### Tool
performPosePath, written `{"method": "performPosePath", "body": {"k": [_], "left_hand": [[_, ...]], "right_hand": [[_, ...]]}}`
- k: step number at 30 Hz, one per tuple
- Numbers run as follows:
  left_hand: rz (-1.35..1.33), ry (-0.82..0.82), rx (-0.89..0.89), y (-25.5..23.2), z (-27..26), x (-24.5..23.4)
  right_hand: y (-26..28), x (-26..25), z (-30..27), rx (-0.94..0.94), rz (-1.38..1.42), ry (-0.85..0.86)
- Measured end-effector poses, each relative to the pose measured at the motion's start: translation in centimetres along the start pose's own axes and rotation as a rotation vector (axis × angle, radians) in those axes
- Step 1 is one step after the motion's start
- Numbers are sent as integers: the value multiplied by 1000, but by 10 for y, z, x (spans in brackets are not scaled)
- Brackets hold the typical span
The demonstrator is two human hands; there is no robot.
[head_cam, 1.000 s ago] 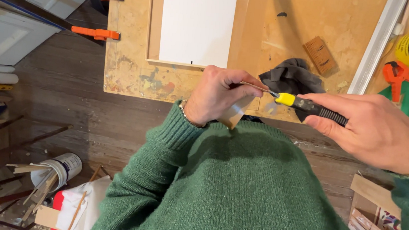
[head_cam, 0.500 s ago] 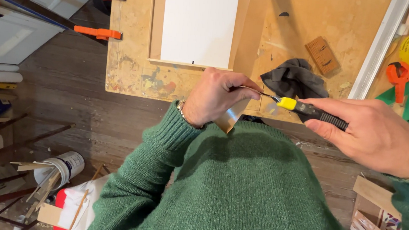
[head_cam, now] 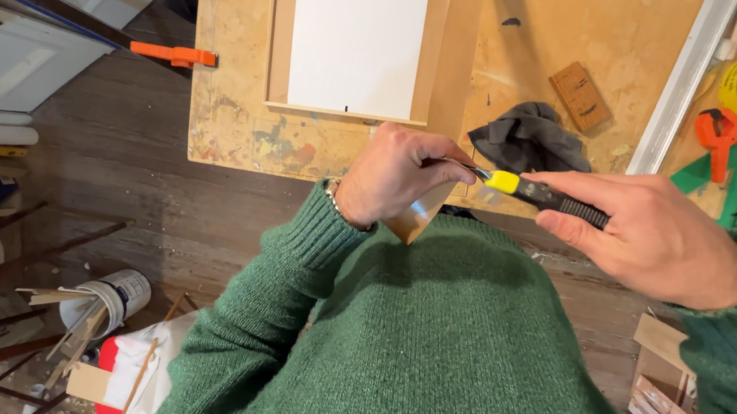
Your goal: Applying adhesive to a wood veneer strip and attaching it to an art frame.
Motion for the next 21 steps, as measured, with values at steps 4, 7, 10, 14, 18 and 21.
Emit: {"method": "performPosePath", "body": {"k": [4, 7, 10, 14, 18, 21], "left_hand": [[-7, 9, 14, 9, -1, 5], [-6, 17, 6, 9, -2, 8], [-35, 30, 9, 5, -2, 13], [-41, 63, 106, -3, 0, 22], [-28, 70, 184, -18, -4, 26], [-71, 13, 186, -26, -9, 15]], "right_hand": [[-31, 8, -9, -110, 277, 10], [-32, 3, -11, -239, 525, -69], [-57, 14, 14, -182, 677, -166], [-81, 64, 78, -67, 1063, -123], [-100, 107, 112, -224, 1222, -115], [-104, 98, 122, -393, 1287, -138]]}}
Point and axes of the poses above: each hand's wrist, its own z-axis towards the middle knuckle, its own x-axis out of the palm, y = z × x, the point moved 8 cm from there along z, towards the middle knuckle, and after that the axes turned 15 degrees about y, right-handed, at the moved point
